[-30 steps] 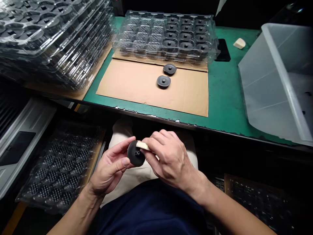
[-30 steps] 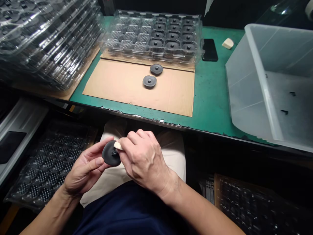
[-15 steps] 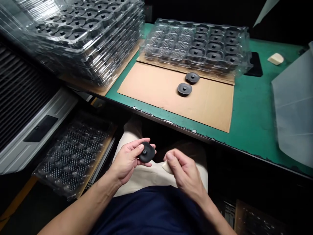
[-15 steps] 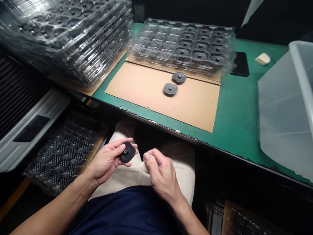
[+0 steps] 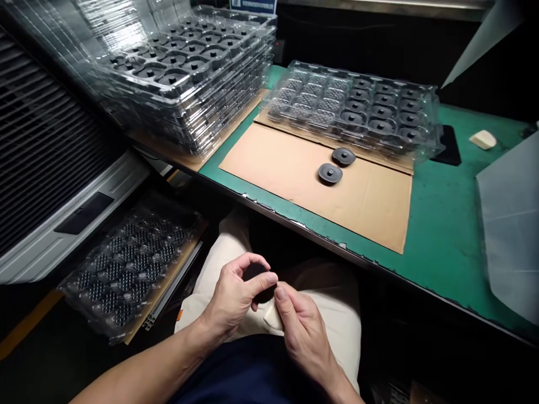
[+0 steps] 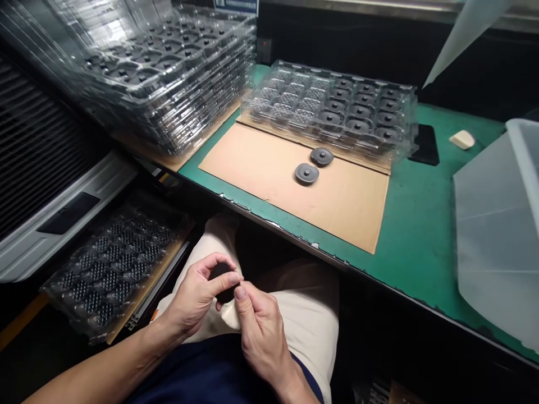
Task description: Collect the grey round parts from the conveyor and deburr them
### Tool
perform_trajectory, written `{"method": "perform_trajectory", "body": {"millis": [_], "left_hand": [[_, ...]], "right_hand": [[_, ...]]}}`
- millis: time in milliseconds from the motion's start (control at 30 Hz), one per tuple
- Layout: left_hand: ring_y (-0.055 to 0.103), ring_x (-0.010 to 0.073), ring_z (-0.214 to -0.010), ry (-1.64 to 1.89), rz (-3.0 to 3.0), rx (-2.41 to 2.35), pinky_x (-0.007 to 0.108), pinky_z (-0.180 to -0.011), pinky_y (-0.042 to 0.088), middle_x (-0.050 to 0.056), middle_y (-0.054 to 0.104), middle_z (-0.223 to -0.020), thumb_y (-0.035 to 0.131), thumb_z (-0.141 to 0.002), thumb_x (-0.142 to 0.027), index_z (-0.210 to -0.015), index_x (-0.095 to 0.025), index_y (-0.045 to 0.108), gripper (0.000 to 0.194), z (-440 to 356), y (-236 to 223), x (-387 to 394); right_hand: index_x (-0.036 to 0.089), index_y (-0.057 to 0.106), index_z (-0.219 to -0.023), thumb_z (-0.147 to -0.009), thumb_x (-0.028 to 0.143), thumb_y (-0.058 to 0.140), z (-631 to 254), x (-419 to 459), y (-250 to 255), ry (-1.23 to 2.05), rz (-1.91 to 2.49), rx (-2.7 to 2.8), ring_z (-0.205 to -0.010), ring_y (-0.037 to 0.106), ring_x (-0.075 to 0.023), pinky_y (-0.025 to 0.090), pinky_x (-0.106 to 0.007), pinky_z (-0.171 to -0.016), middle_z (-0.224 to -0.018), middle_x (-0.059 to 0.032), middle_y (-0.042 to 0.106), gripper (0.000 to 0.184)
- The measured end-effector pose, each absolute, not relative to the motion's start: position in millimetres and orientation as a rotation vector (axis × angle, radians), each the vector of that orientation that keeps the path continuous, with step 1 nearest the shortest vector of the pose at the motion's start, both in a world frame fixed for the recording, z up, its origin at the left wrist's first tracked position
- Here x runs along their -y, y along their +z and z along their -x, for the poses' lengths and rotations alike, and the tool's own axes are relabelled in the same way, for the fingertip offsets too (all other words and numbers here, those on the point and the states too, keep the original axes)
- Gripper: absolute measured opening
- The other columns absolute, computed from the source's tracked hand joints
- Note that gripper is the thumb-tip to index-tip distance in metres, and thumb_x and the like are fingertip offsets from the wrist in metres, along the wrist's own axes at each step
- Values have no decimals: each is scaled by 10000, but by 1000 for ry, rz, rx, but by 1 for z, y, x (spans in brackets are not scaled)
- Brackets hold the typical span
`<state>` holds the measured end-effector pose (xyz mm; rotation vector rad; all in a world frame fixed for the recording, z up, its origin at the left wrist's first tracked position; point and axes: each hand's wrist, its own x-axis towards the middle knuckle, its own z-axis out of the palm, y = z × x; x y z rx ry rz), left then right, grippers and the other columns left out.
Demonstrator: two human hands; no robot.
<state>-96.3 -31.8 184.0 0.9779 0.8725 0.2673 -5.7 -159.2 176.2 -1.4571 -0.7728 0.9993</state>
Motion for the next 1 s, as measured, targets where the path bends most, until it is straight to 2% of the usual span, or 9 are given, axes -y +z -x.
{"method": "perform_trajectory", "body": {"millis": [133, 267, 367, 467, 533, 633, 700, 833, 1000], "left_hand": [[523, 100, -593, 247, -887, -900, 169, -413, 347, 53, 668, -773, 854, -801, -496, -901, -111, 749, 412, 96, 180, 29], [642, 152, -734, 222, -817, -879, 215, -593, 488, 89, 726, -862, 820, -846, -484, -1143, -111, 780, 478, 101, 178, 24], [690, 215, -1029, 225, -705, -817, 282, -904, 533, 108, 756, -1059, 794, -874, -384, -1386, -148, 674, 576, 104, 184, 24], [635, 229, -1220, 264, -682, -717, 308, -1059, 480, 106, 722, -1238, 781, -868, -284, -1532, -186, 532, 716, 105, 190, 27], [608, 222, -1263, 298, -729, -686, 304, -1098, 454, 85, 703, -1281, 805, -828, -218, -1579, -229, 465, 824, 103, 190, 29], [653, 204, -1110, 329, -840, -754, 292, -1010, 494, 61, 725, -1177, 854, -773, -214, -1571, -263, 473, 885, 99, 185, 28], [654, 186, -954, 313, -913, -847, 276, -890, 519, 55, 729, -1046, 883, -761, -271, -1497, -238, 563, 803, 97, 180, 26], [590, 168, -771, 302, -891, -924, 253, -622, 492, 48, 654, -897, 877, -782, -483, -1297, -196, 694, 617, 94, 171, 24], [600, 187, -664, 315, -610, -930, 285, -522, 499, 89, 657, -863, 922, -657, -573, -1189, -144, 757, 704, 94, 145, 16]], "right_hand": [[151, 682, -863, -1099, 485, 497, 9, 160, 171, 1007, 1494, 695, -652, 425, -130, 372, -238, -610, -731, -14, 519, 449], [150, 643, -778, -1057, 561, 562, 6, 156, 165, 1044, 1507, 473, -563, 331, -107, 316, -229, -522, -614, 14, 438, 503], [157, 617, -752, -1007, 611, 617, 4, 148, 162, 1055, 1423, 261, -502, 280, -95, 280, -223, -461, -541, 37, 377, 521], [156, 615, -749, -963, 633, 663, 4, 142, 162, 1033, 1392, 164, -495, 275, -95, 270, -218, -438, -541, 36, 377, 525], [149, 664, -813, -958, 638, 669, 5, 140, 161, 1014, 1434, 214, -521, 318, -107, 333, -221, -467, -579, 25, 409, 510], [149, 735, -968, -996, 626, 628, 6, 139, 160, 996, 1458, 375, -649, 470, -158, 497, -261, -684, -666, -8, 496, 490], [152, 745, -977, -1017, 644, 582, 7, 138, 159, 1023, 1432, 423, -731, 525, -186, 508, -279, -755, -715, -34, 547, 519], [153, 694, -774, -989, 732, 543, 9, 133, 149, 1081, 1376, 400, -602, 451, -156, 418, -259, -584, -660, -42, 540, 636], [171, 721, -682, -890, 848, 549, 5, 125, 130, 962, 1497, 409, -551, 488, -183, 423, -280, -539, -632, -76, 595, 728]]}}
